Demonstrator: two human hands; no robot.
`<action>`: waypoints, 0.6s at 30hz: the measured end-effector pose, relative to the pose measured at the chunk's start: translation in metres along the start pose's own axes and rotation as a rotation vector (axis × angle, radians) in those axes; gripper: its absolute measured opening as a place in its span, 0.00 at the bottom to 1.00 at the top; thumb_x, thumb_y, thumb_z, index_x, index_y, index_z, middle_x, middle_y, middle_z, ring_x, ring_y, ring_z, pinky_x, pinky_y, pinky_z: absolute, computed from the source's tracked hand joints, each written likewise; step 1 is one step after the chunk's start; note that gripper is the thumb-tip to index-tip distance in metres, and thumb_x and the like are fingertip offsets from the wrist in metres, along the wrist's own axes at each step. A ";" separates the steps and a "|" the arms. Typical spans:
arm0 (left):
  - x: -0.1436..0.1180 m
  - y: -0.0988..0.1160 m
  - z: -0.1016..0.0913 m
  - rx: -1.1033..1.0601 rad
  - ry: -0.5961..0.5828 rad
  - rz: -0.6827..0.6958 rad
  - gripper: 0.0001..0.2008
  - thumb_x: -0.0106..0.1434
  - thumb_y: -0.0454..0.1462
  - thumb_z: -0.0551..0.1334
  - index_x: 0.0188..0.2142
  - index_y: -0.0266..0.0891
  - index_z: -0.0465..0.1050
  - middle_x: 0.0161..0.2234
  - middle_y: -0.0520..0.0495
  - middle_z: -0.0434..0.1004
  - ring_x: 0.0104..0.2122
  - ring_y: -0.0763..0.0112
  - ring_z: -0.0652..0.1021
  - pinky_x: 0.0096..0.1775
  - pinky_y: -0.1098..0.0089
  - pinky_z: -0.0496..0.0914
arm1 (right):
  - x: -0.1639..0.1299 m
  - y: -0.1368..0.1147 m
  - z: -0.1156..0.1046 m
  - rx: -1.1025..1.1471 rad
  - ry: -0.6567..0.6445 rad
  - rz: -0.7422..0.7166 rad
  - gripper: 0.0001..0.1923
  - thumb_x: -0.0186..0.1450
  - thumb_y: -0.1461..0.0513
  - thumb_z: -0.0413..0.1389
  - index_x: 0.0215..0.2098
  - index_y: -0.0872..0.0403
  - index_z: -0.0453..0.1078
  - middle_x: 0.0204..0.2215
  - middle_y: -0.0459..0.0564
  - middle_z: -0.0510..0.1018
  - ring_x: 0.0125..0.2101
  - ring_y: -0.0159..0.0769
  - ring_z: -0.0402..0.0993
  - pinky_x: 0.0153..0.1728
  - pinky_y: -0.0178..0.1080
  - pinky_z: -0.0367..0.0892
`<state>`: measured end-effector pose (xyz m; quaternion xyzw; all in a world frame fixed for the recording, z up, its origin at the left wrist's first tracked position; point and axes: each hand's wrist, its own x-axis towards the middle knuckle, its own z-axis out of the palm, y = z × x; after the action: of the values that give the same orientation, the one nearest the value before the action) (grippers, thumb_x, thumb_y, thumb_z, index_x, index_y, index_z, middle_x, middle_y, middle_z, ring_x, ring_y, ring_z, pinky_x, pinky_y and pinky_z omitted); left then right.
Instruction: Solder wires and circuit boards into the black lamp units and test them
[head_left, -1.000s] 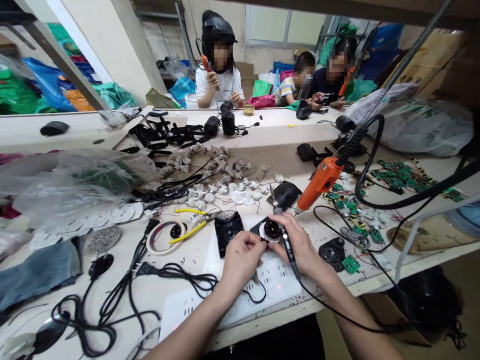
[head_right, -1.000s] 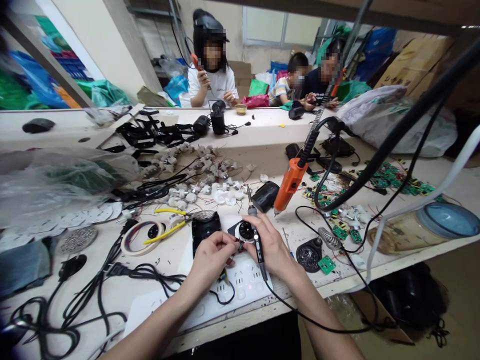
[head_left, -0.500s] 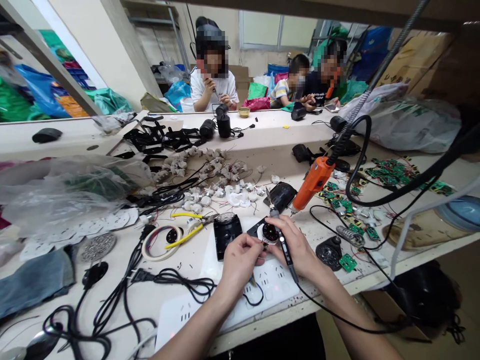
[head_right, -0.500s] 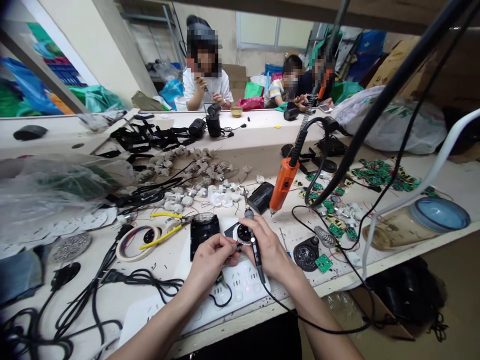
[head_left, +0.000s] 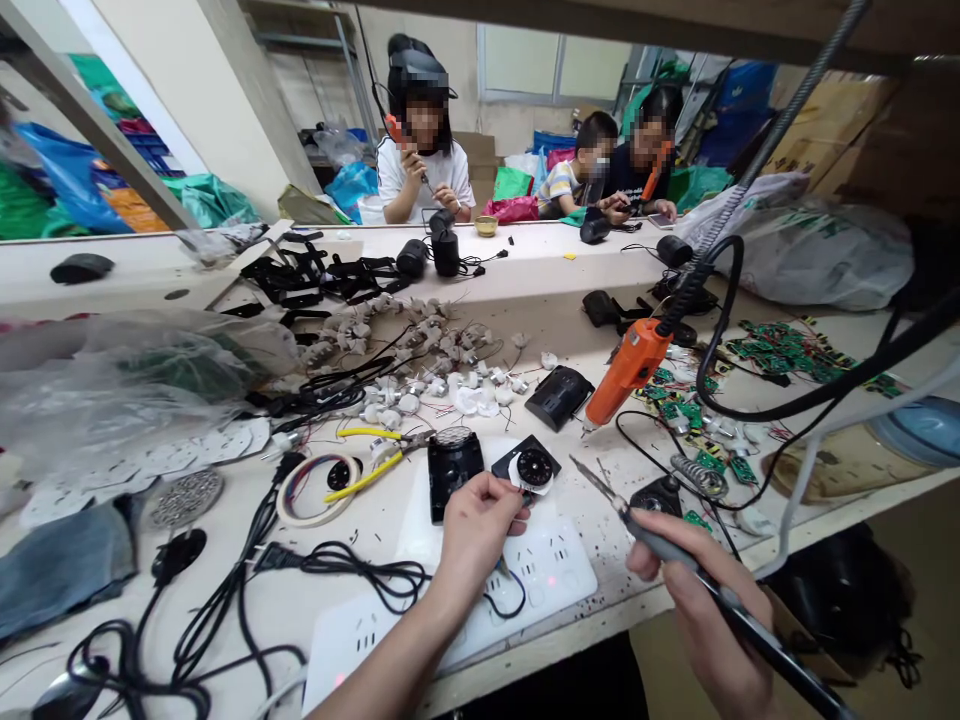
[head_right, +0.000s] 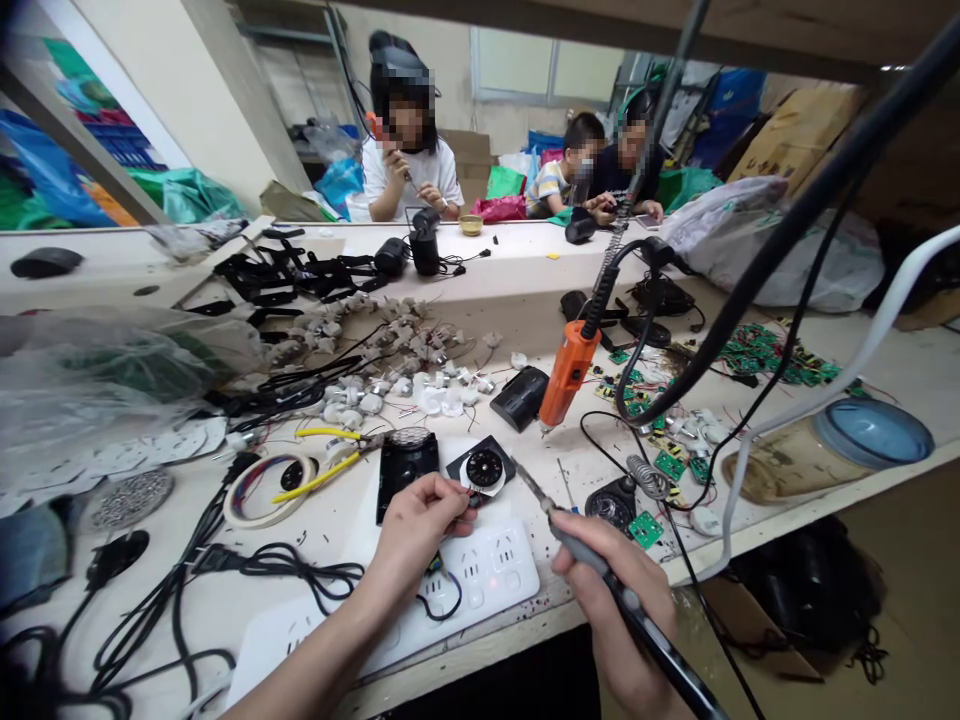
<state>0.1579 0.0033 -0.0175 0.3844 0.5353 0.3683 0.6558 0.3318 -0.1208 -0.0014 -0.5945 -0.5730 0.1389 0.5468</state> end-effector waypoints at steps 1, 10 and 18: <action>0.000 -0.001 0.000 0.003 0.005 0.003 0.10 0.44 0.37 0.66 0.18 0.36 0.65 0.33 0.46 0.76 0.24 0.72 0.78 0.25 0.73 0.73 | -0.007 -0.002 -0.003 0.021 0.013 0.035 0.15 0.71 0.56 0.50 0.52 0.48 0.73 0.27 0.47 0.77 0.27 0.35 0.74 0.29 0.35 0.72; 0.002 -0.007 0.001 0.044 0.029 0.028 0.09 0.45 0.37 0.66 0.18 0.37 0.65 0.30 0.46 0.76 0.23 0.70 0.79 0.24 0.72 0.74 | -0.021 0.002 0.012 -0.043 -0.099 0.152 0.16 0.68 0.52 0.54 0.47 0.51 0.77 0.28 0.50 0.81 0.27 0.39 0.78 0.27 0.37 0.75; 0.002 -0.007 0.002 0.036 0.028 0.044 0.10 0.45 0.38 0.66 0.18 0.37 0.65 0.30 0.47 0.75 0.22 0.72 0.78 0.24 0.74 0.73 | -0.007 0.003 0.029 0.009 -0.138 0.082 0.13 0.70 0.56 0.52 0.47 0.50 0.75 0.26 0.46 0.80 0.24 0.34 0.76 0.27 0.33 0.73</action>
<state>0.1602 0.0020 -0.0245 0.4027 0.5425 0.3784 0.6327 0.3081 -0.1115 -0.0171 -0.6041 -0.5839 0.2045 0.5024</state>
